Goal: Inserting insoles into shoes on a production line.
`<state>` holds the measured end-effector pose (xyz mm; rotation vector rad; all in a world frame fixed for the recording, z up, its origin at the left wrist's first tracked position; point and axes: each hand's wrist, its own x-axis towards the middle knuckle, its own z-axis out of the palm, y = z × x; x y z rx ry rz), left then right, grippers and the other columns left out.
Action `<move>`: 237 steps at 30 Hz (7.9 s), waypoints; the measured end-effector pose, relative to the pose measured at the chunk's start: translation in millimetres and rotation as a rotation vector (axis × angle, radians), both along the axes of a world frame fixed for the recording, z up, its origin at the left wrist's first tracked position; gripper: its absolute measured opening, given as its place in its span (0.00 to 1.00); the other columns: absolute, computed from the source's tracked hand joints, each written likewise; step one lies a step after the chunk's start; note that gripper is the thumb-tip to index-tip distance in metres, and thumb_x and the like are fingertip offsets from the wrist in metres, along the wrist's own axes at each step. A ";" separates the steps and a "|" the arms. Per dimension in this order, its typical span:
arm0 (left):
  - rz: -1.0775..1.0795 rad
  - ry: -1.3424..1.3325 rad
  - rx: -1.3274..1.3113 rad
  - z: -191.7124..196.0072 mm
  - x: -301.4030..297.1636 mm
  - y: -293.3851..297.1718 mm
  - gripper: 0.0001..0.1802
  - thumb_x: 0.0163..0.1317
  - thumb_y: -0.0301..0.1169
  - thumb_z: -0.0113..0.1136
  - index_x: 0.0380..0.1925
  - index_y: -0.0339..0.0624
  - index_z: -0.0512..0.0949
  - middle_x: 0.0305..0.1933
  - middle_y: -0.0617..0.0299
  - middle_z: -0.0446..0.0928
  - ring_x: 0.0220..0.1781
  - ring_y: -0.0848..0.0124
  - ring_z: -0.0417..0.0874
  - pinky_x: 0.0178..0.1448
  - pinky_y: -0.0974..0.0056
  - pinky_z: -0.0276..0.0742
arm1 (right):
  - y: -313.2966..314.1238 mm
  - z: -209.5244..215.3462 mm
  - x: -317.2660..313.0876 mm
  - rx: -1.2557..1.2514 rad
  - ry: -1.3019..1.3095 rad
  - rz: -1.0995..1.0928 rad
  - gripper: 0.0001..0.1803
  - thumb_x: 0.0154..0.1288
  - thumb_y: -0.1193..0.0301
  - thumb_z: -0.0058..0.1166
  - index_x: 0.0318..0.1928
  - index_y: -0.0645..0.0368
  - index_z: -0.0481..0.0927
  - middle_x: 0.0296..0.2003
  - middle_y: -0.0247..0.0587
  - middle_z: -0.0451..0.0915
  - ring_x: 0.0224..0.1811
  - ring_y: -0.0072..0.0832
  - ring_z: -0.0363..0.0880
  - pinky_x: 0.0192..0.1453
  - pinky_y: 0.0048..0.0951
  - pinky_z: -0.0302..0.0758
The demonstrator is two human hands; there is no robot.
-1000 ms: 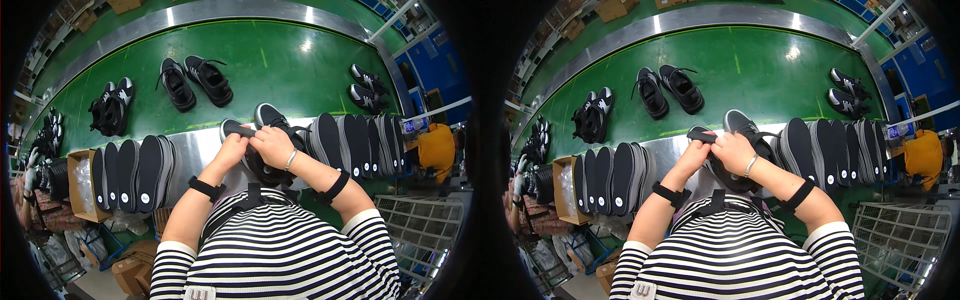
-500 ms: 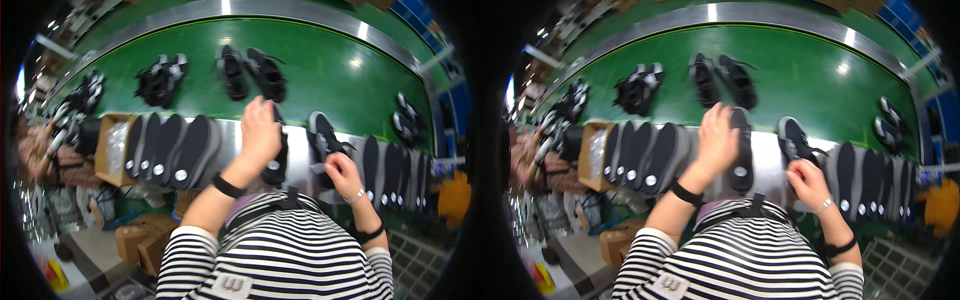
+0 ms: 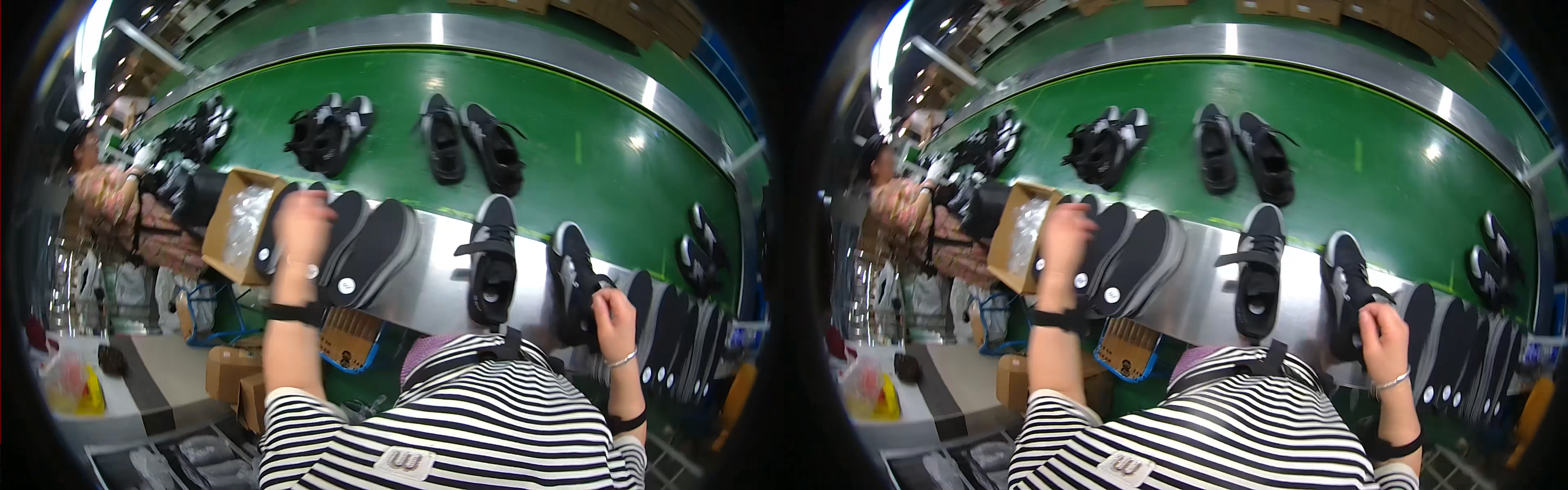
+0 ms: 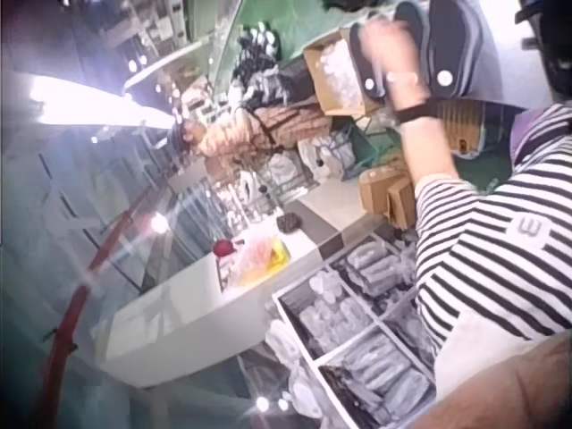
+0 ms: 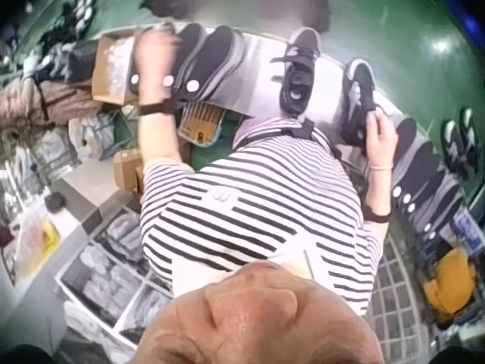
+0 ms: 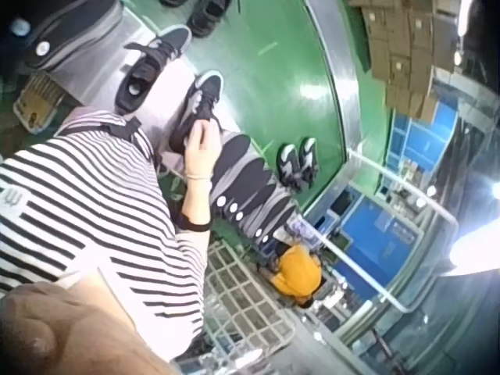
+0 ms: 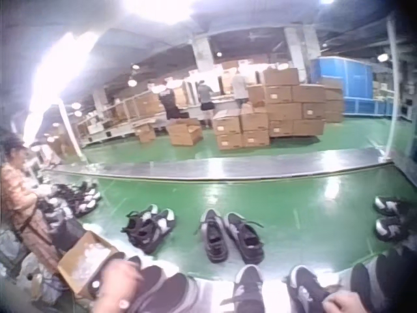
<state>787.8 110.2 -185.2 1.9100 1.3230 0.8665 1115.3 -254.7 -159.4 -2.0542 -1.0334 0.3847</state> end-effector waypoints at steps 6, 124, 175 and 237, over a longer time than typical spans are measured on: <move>0.776 0.989 0.404 15.3 -84.0 82.6 0.41 0.52 0.56 0.50 0.57 0.37 0.55 0.54 0.42 0.63 0.57 0.48 0.61 0.59 0.51 0.56 | -49.6 -24.2 37.8 -0.652 -0.171 0.045 0.16 0.50 0.63 0.53 0.33 0.64 0.75 0.31 0.52 0.76 0.36 0.45 0.74 0.40 0.39 0.70; -1.011 -0.057 -0.609 -96.2 313.2 -247.3 0.16 0.54 0.37 0.51 0.31 0.32 0.73 0.28 0.47 0.76 0.33 0.56 0.77 0.38 0.61 0.70 | -44.6 -57.4 33.4 -1.047 -0.165 0.656 0.27 0.50 0.60 0.48 0.49 0.62 0.69 0.37 0.51 0.76 0.49 0.38 0.72 0.63 0.59 0.35; -0.655 0.229 -0.405 -36.9 120.4 -126.3 0.23 0.50 0.32 0.58 0.45 0.33 0.69 0.36 0.54 0.73 0.32 0.74 0.73 0.37 0.69 0.71 | -42.0 -75.5 47.6 -0.502 0.112 -0.116 0.19 0.51 0.66 0.49 0.44 0.60 0.71 0.33 0.53 0.76 0.38 0.48 0.74 0.41 0.41 0.70; -0.736 -0.161 -0.249 -70.3 259.7 -237.2 0.18 0.55 0.34 0.54 0.44 0.37 0.68 0.47 0.52 0.68 0.50 0.62 0.67 0.47 0.65 0.68 | 4.0 -42.4 84.6 -0.794 -0.250 0.005 0.12 0.48 0.64 0.46 0.25 0.55 0.80 0.26 0.43 0.79 0.31 0.36 0.78 0.40 0.39 0.63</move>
